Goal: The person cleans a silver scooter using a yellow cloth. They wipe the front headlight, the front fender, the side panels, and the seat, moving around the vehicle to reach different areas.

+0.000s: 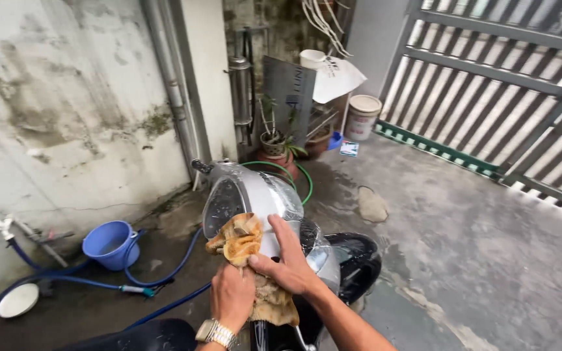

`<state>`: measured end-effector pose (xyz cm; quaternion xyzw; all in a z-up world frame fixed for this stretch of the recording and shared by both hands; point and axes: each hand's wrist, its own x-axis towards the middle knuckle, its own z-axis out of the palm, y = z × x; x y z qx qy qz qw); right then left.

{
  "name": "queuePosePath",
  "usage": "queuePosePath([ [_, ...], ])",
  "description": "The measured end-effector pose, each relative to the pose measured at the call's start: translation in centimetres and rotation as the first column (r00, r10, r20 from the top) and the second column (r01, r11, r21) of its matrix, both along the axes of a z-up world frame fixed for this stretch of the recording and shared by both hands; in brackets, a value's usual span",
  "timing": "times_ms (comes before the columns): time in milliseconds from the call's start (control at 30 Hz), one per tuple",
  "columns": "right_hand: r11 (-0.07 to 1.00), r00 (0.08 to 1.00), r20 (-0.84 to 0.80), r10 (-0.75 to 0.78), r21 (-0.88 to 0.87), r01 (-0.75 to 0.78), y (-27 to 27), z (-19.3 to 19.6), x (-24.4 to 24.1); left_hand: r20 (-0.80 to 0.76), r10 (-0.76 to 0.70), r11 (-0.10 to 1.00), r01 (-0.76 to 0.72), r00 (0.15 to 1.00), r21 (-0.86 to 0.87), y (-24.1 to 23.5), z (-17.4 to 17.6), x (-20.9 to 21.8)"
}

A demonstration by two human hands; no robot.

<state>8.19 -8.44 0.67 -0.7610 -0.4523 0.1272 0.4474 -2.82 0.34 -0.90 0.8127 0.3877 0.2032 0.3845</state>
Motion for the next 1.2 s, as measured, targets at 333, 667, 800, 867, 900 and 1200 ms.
queuePosePath([
  [333, 0.974, 0.995, 0.032, -0.096, -0.204, 0.100, 0.2, 0.2, -3.0, 0.269, 0.137, 0.983, -0.098, 0.953, -0.154, 1.6, -5.5, 1.7],
  [667, 0.834, 0.881, 0.444, -0.162, -0.415, 0.363, 0.4, -1.2, -5.3, 0.243, 0.082, 0.930, 0.014, 0.967, -0.368, 3.3, -3.1, -3.8],
  [800, 0.832, 0.911, 0.346, -0.227, -0.418, 0.366, -0.2, 1.0, -6.4, 0.145, 0.045, 0.938, 0.008, 0.988, -0.347, 2.1, -4.0, -5.2],
  [867, 0.799, 0.956, 0.093, -0.277, -0.531, 0.283, 1.4, 3.3, -6.8, 0.112, 0.082, 0.945, -0.041, 0.990, -0.325, 4.0, -3.7, -5.5],
  [900, 0.807, 0.957, 0.082, -0.279, -0.521, 0.280, 1.1, 3.1, -6.6, 0.075, 0.089, 0.948, -0.062, 0.993, -0.312, 4.3, -3.9, -5.7],
  [1200, 0.926, 0.878, 0.457, -0.142, -0.251, 0.280, 0.0, -1.0, -4.8, -0.282, 0.051, 0.974, -0.111, 0.958, -0.199, 10.6, -6.3, -11.4],
])
